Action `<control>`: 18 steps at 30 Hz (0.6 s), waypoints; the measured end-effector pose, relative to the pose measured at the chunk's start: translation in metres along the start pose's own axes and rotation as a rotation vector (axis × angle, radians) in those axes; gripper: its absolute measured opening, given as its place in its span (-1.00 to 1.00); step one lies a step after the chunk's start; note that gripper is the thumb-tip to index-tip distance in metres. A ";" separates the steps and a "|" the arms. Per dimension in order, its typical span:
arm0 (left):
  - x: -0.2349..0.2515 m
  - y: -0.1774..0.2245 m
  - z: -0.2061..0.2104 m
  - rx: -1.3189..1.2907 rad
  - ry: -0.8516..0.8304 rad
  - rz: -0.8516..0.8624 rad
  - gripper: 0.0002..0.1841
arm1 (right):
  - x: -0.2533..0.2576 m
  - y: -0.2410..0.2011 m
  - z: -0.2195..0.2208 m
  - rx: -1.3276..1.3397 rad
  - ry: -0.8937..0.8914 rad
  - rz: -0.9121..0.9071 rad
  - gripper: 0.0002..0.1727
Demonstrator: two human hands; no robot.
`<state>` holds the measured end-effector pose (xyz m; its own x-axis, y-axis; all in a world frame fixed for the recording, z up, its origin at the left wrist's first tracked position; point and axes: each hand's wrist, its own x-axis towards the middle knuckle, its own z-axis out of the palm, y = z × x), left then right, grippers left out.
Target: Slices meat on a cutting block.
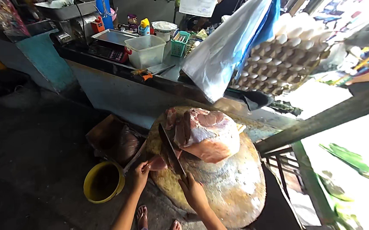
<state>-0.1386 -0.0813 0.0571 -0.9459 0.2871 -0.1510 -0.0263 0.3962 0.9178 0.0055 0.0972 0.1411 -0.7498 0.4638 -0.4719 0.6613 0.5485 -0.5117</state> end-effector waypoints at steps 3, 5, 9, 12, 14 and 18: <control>-0.006 0.009 0.006 0.036 0.048 0.023 -0.70 | -0.029 -0.032 -0.024 0.237 0.263 -0.392 -0.50; -0.008 0.012 0.009 0.005 0.099 0.019 -0.72 | -0.041 -0.067 -0.046 0.394 0.505 -0.771 -0.48; -0.010 0.012 0.009 -0.007 0.128 0.009 -0.73 | -0.051 -0.140 -0.094 0.688 0.845 -1.240 -0.67; -0.010 0.012 0.011 -0.016 0.139 0.000 -0.73 | -0.044 -0.120 -0.061 0.639 0.842 -1.085 -0.72; -0.009 0.010 0.010 0.003 0.127 -0.001 -0.71 | -0.036 -0.066 -0.007 0.273 0.568 -0.622 -0.57; -0.007 0.001 0.009 0.043 0.129 0.022 -0.73 | 0.002 -0.019 0.052 -0.161 -0.214 0.119 -0.44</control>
<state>-0.1293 -0.0753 0.0559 -0.9800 0.1826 -0.0796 0.0066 0.4292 0.9032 -0.0075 0.0521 0.1122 -0.6345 0.3837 -0.6710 0.7195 0.6104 -0.3313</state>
